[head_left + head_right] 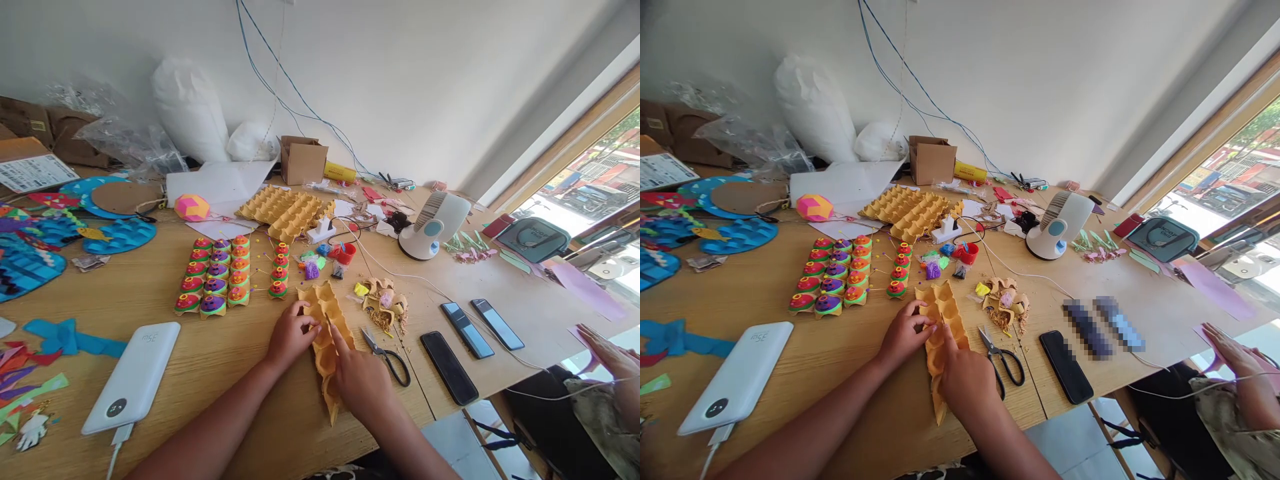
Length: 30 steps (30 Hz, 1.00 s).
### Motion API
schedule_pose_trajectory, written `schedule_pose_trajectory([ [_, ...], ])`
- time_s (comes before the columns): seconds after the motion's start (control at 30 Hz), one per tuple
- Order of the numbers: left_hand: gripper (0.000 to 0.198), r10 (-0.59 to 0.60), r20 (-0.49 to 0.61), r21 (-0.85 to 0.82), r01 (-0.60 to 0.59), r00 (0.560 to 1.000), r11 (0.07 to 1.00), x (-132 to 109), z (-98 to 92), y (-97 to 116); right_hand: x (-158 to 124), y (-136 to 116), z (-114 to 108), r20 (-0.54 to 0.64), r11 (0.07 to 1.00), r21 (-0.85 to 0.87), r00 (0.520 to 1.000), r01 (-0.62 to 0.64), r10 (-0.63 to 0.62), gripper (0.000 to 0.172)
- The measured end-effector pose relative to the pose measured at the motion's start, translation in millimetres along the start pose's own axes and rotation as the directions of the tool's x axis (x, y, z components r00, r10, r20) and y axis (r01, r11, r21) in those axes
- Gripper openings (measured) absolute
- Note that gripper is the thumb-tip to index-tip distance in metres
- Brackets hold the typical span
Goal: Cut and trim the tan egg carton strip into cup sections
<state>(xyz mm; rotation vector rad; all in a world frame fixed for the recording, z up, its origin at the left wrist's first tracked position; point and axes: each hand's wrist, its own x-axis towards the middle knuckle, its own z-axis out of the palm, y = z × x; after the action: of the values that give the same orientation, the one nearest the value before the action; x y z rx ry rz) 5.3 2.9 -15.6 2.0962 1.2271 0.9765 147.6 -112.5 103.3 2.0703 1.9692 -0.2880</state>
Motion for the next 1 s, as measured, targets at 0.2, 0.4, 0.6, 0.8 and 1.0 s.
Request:
schedule_pose_trajectory([
  [0.2,0.011,-0.02,-0.016,-0.022,0.02,1.0,1.0,0.3,1.9,-3.8,-0.8,3.3,2.4,-0.023,1.0,0.017,1.0,0.005,-0.004,0.064],
  [0.4,0.013,-0.032,-0.009,-0.05,0.032,0.999,0.998,1.4,0.6,-5.8,3.1,4.3,8.6,-0.031,1.0,0.021,0.999,0.01,-0.009,0.063],
  [0.6,0.012,-0.024,0.013,-0.045,0.024,1.0,0.999,3.0,-1.6,-4.0,4.2,0.5,6.6,-0.023,1.0,0.004,1.0,-0.002,0.002,0.064],
  [0.8,0.012,-0.011,-0.007,-0.036,0.011,1.0,0.999,2.6,-1.7,-3.1,8.7,-2.5,2.5,-0.013,0.999,-0.038,1.0,0.002,-0.002,0.066],
  [1.0,0.01,-0.017,-0.004,-0.045,0.017,1.0,0.999,2.6,-0.9,-3.0,4.3,5.0,0.1,0.001,1.0,-0.004,1.0,0.022,-0.022,0.062],
])
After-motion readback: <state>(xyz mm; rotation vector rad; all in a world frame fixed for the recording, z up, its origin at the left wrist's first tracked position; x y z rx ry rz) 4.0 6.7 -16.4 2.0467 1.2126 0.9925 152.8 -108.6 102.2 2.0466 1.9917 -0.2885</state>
